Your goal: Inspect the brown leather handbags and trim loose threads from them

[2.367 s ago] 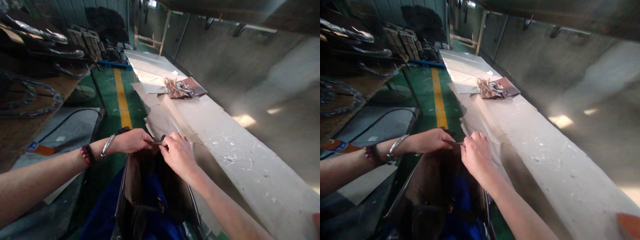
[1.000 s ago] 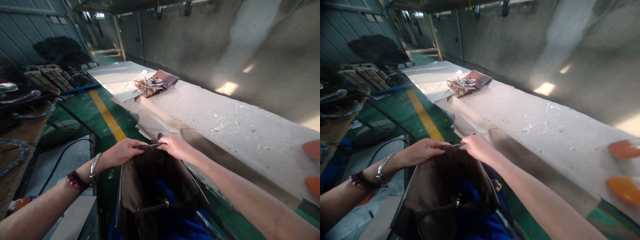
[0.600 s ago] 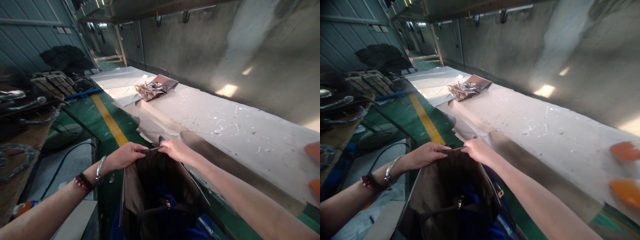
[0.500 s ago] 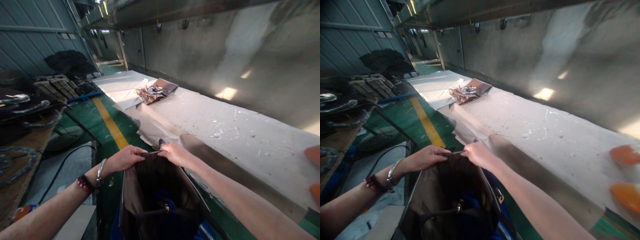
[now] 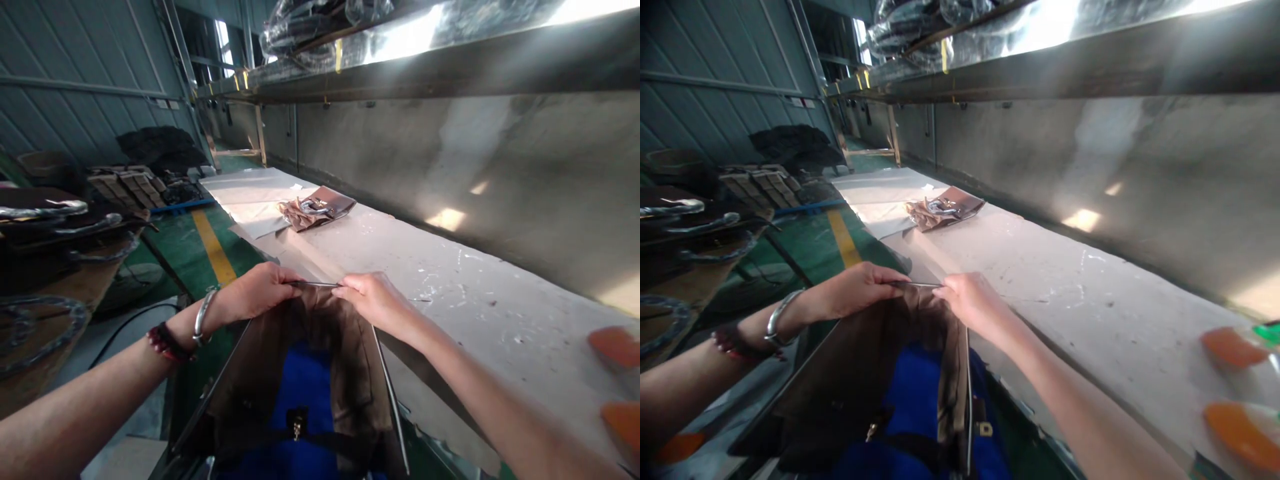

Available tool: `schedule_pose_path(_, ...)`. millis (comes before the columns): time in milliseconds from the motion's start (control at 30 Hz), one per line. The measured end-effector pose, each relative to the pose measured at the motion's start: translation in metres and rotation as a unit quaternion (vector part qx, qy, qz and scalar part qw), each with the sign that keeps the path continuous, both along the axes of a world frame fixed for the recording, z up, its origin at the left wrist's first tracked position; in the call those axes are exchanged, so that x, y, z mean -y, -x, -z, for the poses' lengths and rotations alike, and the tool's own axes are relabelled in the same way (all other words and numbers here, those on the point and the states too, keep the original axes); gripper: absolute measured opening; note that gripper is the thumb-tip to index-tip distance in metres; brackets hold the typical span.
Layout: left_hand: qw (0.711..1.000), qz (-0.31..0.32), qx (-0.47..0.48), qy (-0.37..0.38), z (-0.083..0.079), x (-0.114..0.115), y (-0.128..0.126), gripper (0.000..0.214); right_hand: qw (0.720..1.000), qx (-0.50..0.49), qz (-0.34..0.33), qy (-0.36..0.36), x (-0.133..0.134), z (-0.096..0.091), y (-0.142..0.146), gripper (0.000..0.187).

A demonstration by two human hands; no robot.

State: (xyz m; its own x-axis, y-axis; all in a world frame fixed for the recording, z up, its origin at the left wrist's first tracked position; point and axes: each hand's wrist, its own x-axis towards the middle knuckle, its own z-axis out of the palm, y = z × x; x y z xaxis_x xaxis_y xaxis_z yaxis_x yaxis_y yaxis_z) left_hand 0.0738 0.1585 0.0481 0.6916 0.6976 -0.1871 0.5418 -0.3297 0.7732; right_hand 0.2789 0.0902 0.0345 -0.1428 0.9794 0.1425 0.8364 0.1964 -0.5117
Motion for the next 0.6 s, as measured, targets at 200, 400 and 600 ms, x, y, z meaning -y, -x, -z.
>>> schedule_pose_path(200,0.996,-0.049,0.063,-0.024,-0.045,0.010,-0.002,0.034,0.992,0.049,0.034,-0.111,0.009,-0.046,0.006,0.031)
schedule_pose_path(400,0.984,-0.003,0.178,0.007,-0.081,0.028,-0.003,0.037,0.970,0.121,0.042,-0.209,0.016,-0.088,0.008,0.020)
schedule_pose_path(600,0.981,-0.080,0.125,-0.124,-0.079,0.032,-0.013,0.025,0.957,0.210,0.048,-0.197,0.017,-0.110,0.017,0.023)
